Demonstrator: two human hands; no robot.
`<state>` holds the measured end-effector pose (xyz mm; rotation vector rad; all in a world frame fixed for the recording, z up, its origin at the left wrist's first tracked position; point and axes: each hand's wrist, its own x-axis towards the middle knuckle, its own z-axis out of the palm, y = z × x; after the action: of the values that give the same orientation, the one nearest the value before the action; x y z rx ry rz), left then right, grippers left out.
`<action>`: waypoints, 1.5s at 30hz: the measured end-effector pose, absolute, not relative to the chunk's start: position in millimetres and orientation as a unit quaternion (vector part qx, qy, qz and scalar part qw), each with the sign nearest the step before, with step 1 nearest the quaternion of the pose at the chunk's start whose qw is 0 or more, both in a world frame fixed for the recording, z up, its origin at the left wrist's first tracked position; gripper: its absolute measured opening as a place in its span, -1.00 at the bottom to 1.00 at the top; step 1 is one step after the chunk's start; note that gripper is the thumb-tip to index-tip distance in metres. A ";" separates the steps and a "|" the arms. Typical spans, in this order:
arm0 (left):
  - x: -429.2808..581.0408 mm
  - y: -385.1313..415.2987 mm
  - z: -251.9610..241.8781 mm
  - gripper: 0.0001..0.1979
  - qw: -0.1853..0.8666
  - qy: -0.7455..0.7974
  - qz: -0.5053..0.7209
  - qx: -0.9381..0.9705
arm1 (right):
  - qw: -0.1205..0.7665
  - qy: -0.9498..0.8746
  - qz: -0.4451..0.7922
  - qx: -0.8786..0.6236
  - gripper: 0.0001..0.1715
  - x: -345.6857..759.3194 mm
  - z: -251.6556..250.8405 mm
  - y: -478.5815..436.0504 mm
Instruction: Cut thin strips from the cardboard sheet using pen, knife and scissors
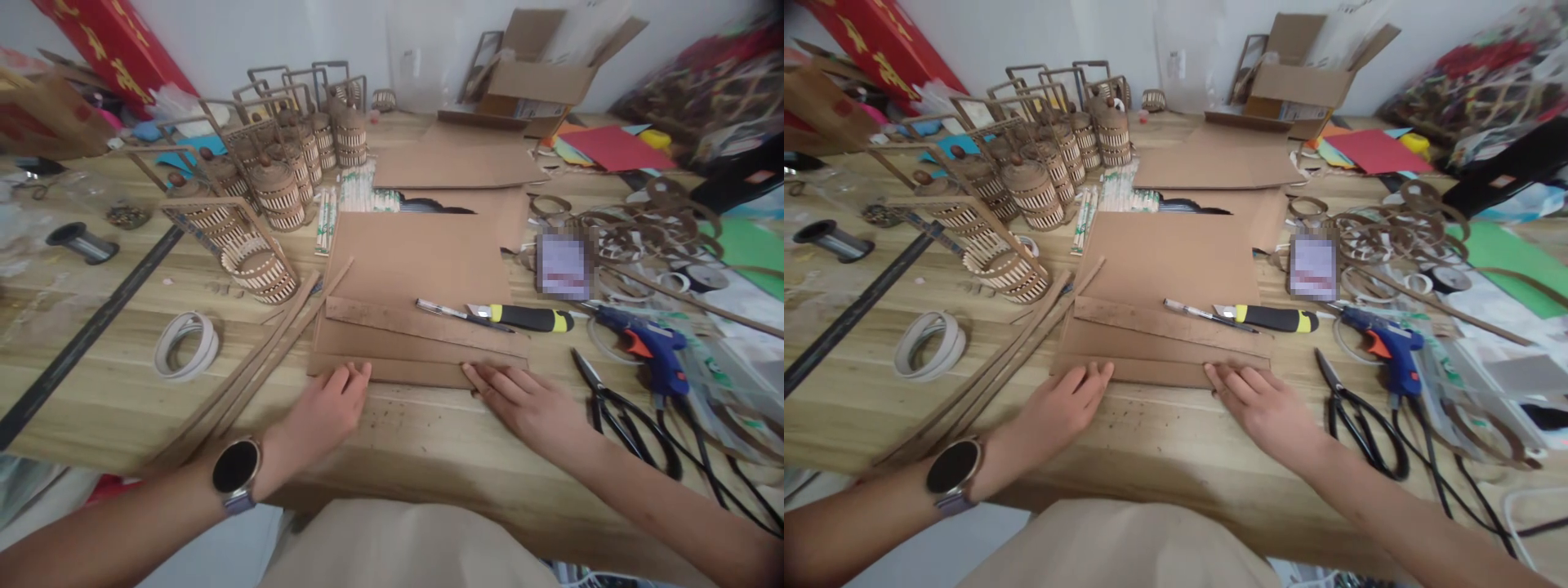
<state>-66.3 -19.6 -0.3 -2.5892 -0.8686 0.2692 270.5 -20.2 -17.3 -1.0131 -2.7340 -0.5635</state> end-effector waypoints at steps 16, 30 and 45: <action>-55.5 -17.8 1.0 -0.66 0.159 -0.287 0.095 -0.940 | 0.050 -0.844 -0.141 -0.514 -0.66 296.4 25.5 49.7; -44.8 -9.3 12.0 -0.72 0.130 -0.246 0.129 -0.952 | 0.169 -0.794 -0.016 -0.583 -0.72 335.7 11.7 21.6; -39.2 -10.9 2.3 -0.66 0.114 -0.280 0.126 -0.945 | 0.394 -0.411 0.474 -0.672 -0.63 273.1 -23.2 -115.9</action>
<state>-39.2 -10.9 2.3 -2.7718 -0.8201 0.3697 273.1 -115.9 -23.2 -1.7037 -1.0425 1.2037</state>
